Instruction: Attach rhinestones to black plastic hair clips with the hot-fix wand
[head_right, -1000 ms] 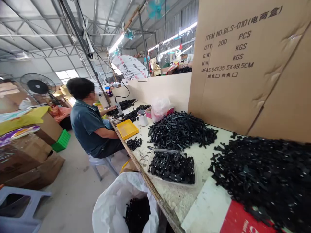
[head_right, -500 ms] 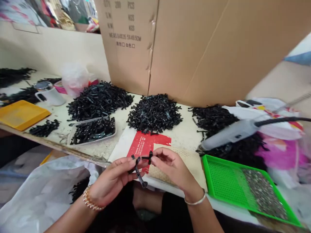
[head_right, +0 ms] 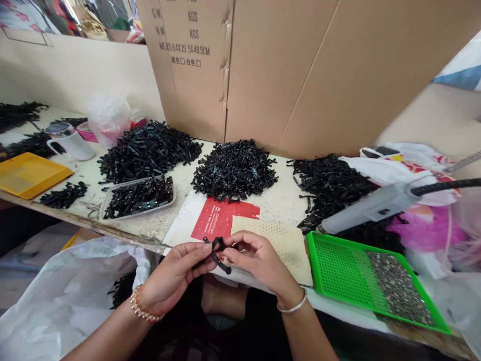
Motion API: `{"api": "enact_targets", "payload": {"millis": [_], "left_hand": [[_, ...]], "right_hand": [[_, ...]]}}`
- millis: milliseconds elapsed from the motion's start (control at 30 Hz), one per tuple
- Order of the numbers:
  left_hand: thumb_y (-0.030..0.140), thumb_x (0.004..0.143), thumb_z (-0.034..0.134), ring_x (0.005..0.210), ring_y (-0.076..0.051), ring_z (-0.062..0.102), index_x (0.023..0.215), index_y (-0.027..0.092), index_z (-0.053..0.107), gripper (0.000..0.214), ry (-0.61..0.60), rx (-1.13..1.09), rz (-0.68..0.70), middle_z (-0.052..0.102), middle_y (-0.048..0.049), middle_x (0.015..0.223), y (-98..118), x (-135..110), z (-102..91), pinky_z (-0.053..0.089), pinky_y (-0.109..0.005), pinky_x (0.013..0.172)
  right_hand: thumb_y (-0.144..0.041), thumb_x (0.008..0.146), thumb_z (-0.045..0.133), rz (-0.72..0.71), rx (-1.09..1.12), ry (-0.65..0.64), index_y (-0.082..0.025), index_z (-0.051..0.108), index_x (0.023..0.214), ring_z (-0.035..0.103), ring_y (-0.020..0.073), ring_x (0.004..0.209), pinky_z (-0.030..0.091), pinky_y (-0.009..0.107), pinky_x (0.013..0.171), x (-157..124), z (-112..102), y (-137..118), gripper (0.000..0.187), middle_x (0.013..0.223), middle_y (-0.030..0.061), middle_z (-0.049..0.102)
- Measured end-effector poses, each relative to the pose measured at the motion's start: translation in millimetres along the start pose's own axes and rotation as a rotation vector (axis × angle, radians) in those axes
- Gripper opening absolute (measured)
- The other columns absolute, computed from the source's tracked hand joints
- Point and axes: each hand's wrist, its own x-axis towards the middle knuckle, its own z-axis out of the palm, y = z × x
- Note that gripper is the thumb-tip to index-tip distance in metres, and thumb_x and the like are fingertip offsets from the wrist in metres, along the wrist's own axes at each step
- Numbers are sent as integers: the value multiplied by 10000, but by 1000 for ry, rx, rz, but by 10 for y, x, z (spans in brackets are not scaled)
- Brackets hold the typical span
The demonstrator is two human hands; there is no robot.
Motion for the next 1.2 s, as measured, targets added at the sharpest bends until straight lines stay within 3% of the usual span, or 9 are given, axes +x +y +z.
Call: {"api": "enact_targets", "payload": {"millis": [200, 333, 667, 1033, 1200], "left_hand": [[355, 705, 758, 720, -119, 618, 804, 117, 736, 259, -35, 159, -13, 694, -57, 800, 45, -22, -3, 533, -224, 683], [406, 716, 735, 593, -99, 609, 830, 103, 733, 324, -94, 265, -74, 698, -71, 742, 86, -56, 28, 512, -194, 590], [468, 706, 723, 531, -87, 613, 763, 91, 730, 382, -162, 273, -161, 692, -75, 652, 98, -82, 51, 487, -157, 543], [431, 704, 736, 558, -100, 632, 736, 88, 709, 346, -211, 276, -208, 689, -72, 699, 115, 6, -8, 521, -178, 538], [423, 708, 738, 560, -98, 631, 749, 93, 693, 336, -186, 271, -178, 686, -68, 683, 94, 57, -39, 522, -178, 561]], "right_hand": [[-370, 732, 775, -53, -43, 141, -171, 696, 866, 533, 119, 633, 450, 223, 573, 28, -101, -23, 253, 763, 37, 625], [-363, 720, 783, -58, 2, 106, -180, 702, 830, 501, 104, 608, 416, 207, 546, 44, -73, -91, 228, 740, 26, 621], [-326, 707, 796, 22, 103, 11, -179, 705, 825, 521, 101, 616, 431, 205, 580, 61, -46, -122, 209, 745, 16, 627], [-313, 670, 829, 119, 254, 46, -163, 698, 803, 505, 62, 565, 425, 148, 512, 109, -23, -99, 240, 752, 8, 619], [-300, 655, 839, 89, 320, 63, -184, 674, 829, 560, 85, 623, 454, 156, 529, 125, 29, -19, 266, 785, 0, 621]]}}
